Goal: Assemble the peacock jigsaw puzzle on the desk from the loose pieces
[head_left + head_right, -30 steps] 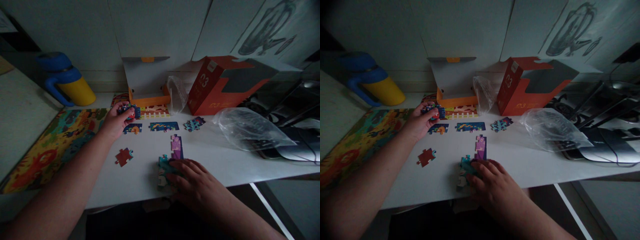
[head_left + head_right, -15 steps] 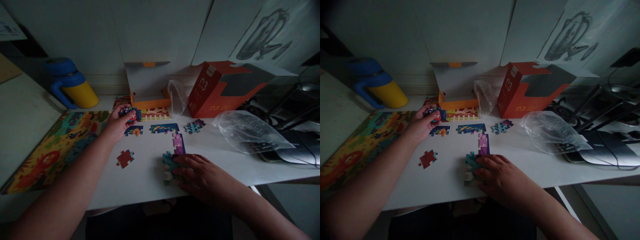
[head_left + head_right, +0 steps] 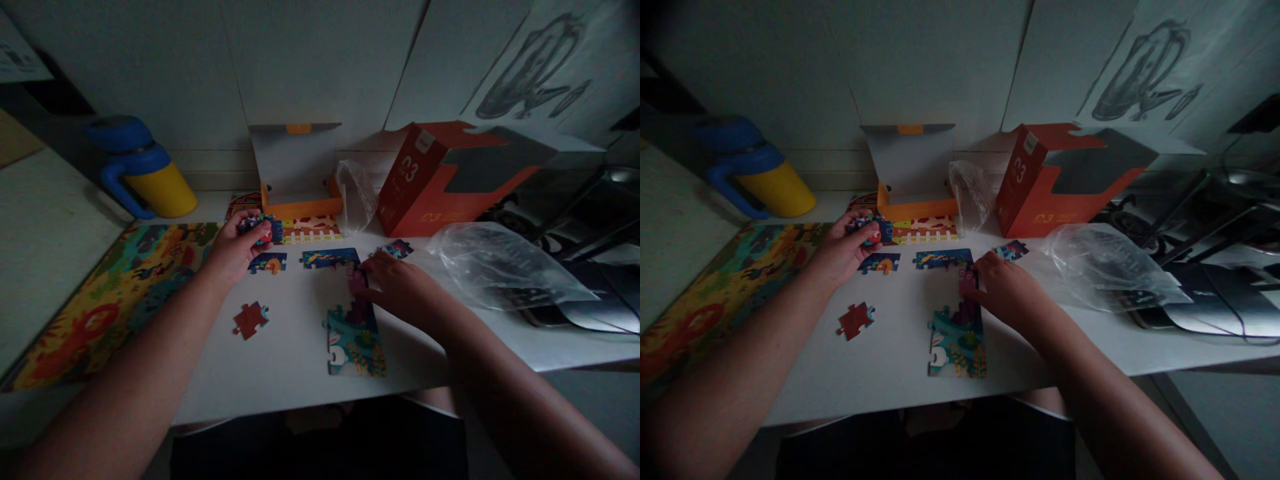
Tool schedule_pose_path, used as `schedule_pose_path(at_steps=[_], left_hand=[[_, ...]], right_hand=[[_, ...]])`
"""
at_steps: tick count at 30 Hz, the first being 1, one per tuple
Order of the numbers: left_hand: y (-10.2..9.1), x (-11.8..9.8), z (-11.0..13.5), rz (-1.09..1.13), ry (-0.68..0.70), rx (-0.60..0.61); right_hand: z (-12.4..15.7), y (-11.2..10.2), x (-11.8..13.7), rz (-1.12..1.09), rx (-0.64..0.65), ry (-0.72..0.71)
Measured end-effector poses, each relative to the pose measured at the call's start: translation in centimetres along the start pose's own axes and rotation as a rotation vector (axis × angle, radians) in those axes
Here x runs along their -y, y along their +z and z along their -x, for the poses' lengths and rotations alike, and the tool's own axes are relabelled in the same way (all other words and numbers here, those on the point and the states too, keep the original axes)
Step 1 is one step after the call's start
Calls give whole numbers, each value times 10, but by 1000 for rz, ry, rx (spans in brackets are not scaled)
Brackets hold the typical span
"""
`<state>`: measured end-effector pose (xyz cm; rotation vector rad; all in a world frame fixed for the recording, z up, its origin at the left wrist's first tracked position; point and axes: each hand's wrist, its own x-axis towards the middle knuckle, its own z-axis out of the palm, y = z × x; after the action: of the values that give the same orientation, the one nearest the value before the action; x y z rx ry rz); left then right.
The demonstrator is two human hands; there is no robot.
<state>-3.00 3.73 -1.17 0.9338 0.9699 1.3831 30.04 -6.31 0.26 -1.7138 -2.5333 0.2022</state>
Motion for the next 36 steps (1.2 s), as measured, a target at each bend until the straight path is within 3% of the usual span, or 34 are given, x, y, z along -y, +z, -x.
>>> schedule_pose_path(at_steps=[5, 12, 16, 19, 24, 31, 36], left_hand=[[-2, 2, -2, -16, 2, 8], [-1, 0, -1, -8, -3, -2], [-2, 0, -2, 2, -3, -1], [-1, 0, -1, 1, -3, 0], [1, -2, 0, 4, -11, -17], [0, 0, -2, 0, -8, -19], [-2, 2, -4, -11, -11, -20]], right_hand=[[-3, 6, -10, -42, -23, -44], [-8, 3, -12, -109, 13, 0], [-18, -4, -16, -121, -41, -34], [-33, -11, -22, -125, -80, -73], [-52, -10, -37, -99, -29, -190], [-57, 3, -61, -154, -96, -289], [-56, 1, -61, -116, -112, -326]])
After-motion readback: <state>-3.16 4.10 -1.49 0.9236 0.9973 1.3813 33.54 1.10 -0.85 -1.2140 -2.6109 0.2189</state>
